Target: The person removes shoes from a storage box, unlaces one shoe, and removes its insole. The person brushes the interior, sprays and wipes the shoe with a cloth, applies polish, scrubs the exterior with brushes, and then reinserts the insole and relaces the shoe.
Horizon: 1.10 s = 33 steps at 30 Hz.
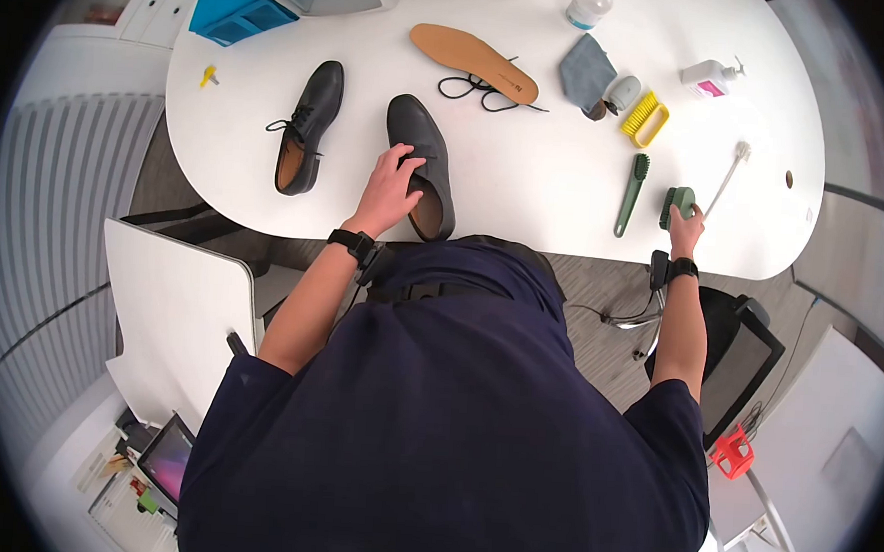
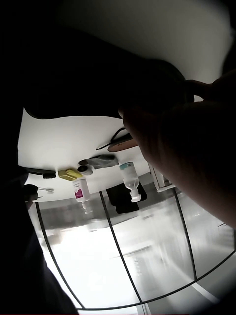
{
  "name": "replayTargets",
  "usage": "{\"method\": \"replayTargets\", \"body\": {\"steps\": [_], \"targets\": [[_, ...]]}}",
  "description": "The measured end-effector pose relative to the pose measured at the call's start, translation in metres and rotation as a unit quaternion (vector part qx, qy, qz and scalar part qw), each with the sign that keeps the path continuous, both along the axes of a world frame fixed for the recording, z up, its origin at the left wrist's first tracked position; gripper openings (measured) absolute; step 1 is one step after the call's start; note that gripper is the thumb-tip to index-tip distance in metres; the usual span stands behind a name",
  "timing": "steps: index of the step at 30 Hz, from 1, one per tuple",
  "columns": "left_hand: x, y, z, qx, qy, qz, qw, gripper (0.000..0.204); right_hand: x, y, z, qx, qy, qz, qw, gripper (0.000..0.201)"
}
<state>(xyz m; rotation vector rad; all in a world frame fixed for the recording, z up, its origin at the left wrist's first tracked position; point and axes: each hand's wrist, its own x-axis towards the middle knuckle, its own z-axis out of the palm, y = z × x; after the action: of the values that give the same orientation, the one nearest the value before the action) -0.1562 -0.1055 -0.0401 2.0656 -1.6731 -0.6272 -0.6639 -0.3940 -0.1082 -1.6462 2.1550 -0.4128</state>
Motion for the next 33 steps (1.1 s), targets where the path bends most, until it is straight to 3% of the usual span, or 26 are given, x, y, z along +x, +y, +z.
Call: {"method": "replayTargets", "body": {"steps": [7,11,13,16,22,28,33], "targets": [[0.005,0.003,0.002,0.009,0.004,0.006,1.0,0.051,0.017,-0.006,-0.004,-0.031,0.069,0.069,0.995,0.073],[0.003,-0.001,0.001,-0.007,0.013,0.014,1.0,0.048,0.03,-0.01,-0.004,-0.088,0.133,0.105,0.982,0.064],[0.002,-0.005,-0.002,-0.004,0.018,0.016,1.0,0.047,0.054,-0.011,0.004,-0.125,0.16,0.116,0.972,0.061],[0.0,-0.011,-0.006,-0.003,0.009,0.019,1.0,0.046,0.107,-0.005,0.01,-0.203,0.05,0.219,0.953,0.055],[0.004,-0.016,-0.008,-0.009,0.007,0.022,1.0,0.046,0.225,0.002,-0.006,-0.168,-0.087,0.377,0.907,0.051],[0.004,-0.009,-0.009,-0.01,0.032,0.05,0.998,0.046,0.33,-0.01,-0.032,-0.125,-0.095,0.459,0.874,0.054],[0.004,-0.008,-0.011,-0.017,0.047,0.066,0.997,0.046,0.364,-0.007,-0.018,-0.106,-0.013,0.479,0.871,0.061]]}}
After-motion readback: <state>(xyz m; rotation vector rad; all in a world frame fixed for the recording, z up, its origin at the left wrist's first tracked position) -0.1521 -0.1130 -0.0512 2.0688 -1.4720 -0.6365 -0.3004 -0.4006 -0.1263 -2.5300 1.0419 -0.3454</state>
